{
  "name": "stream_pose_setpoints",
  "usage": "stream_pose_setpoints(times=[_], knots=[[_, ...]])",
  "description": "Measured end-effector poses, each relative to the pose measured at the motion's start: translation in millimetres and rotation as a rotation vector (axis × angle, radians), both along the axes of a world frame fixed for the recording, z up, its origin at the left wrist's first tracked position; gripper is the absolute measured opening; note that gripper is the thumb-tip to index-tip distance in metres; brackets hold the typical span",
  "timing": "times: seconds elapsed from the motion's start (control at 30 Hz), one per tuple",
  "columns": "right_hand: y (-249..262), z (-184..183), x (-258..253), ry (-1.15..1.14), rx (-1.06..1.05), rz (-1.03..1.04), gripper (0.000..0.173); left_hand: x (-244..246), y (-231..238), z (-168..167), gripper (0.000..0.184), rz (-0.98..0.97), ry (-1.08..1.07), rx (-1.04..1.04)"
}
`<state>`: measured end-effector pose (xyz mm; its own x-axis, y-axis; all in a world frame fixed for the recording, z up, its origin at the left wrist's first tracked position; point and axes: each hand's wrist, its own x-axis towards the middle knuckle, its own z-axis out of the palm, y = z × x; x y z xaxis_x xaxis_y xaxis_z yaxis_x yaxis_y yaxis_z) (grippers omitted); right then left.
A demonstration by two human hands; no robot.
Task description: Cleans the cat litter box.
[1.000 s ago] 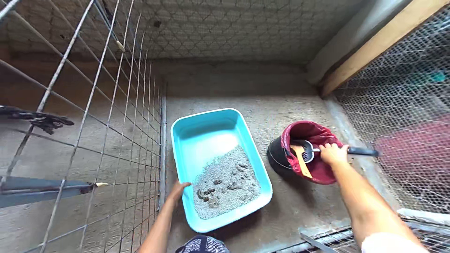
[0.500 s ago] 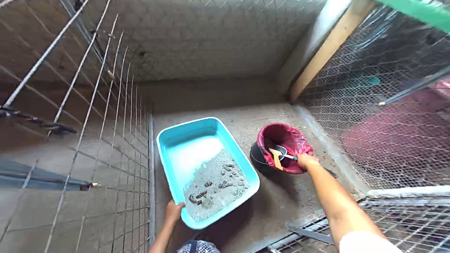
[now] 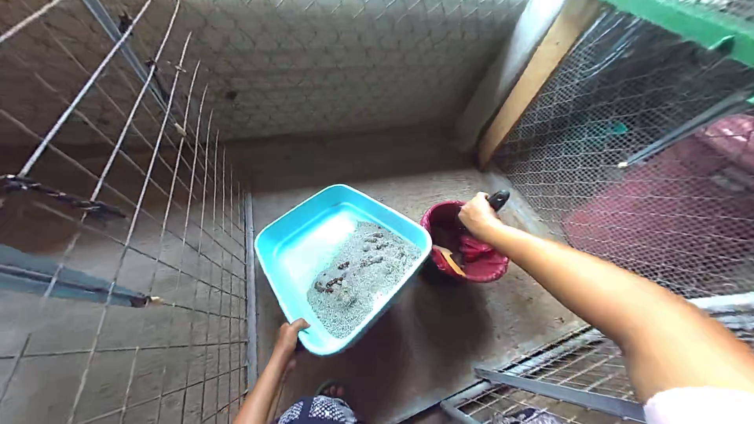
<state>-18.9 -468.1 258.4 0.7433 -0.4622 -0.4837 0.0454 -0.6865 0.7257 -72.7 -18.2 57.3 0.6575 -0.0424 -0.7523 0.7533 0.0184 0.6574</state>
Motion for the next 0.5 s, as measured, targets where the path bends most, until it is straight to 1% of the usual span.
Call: stream_pose_setpoints(times=[0.07, 0.1, 0.2, 0.27, 0.3, 0.33, 0.37, 0.4, 0.43, 0.47, 0.5], knots=[[3, 3, -2, -0.033, 0.039, -0.138, 0.022, -10, 4, -8, 0.019, 0.021, -0.012, -0.021], [3, 15, -1, -0.112, 0.079, -0.226, 0.022, -16, 5, -16, 0.017, 0.020, -0.020, -0.026], [-9, 78, 11, -0.418, 0.164, -0.430, 0.023, -30, 9, -49, 0.022, -0.033, -0.039, 0.037], [-28, 116, 16, -0.512, 0.192, -0.497, 0.029, -34, 11, -77, 0.031, -0.106, -0.045, 0.126], [-40, 127, 17, -0.536, 0.243, -0.514, 0.031, -34, 11, -89, 0.038, -0.140, -0.036, 0.167], [-47, 129, 14, -0.563, 0.341, -0.538, 0.032, -35, 13, -98, 0.041, -0.155, -0.014, 0.194], [-43, 126, 8, -0.600, 0.474, -0.572, 0.034, -33, 15, -104, 0.041, -0.174, 0.008, 0.207], [-27, 117, -1, -0.653, 0.614, -0.609, 0.039, -27, 16, -107, 0.038, -0.197, 0.024, 0.212], [-3, 104, -11, -0.687, 0.729, -0.634, 0.042, -17, 17, -106, 0.039, -0.214, 0.036, 0.211], [25, 85, -20, -0.691, 0.829, -0.669, 0.046, -3, 18, -100, 0.044, -0.199, 0.028, 0.197], [50, 59, -31, -0.686, 0.912, -0.707, 0.048, 16, 19, -95, 0.053, -0.167, -0.006, 0.180]])
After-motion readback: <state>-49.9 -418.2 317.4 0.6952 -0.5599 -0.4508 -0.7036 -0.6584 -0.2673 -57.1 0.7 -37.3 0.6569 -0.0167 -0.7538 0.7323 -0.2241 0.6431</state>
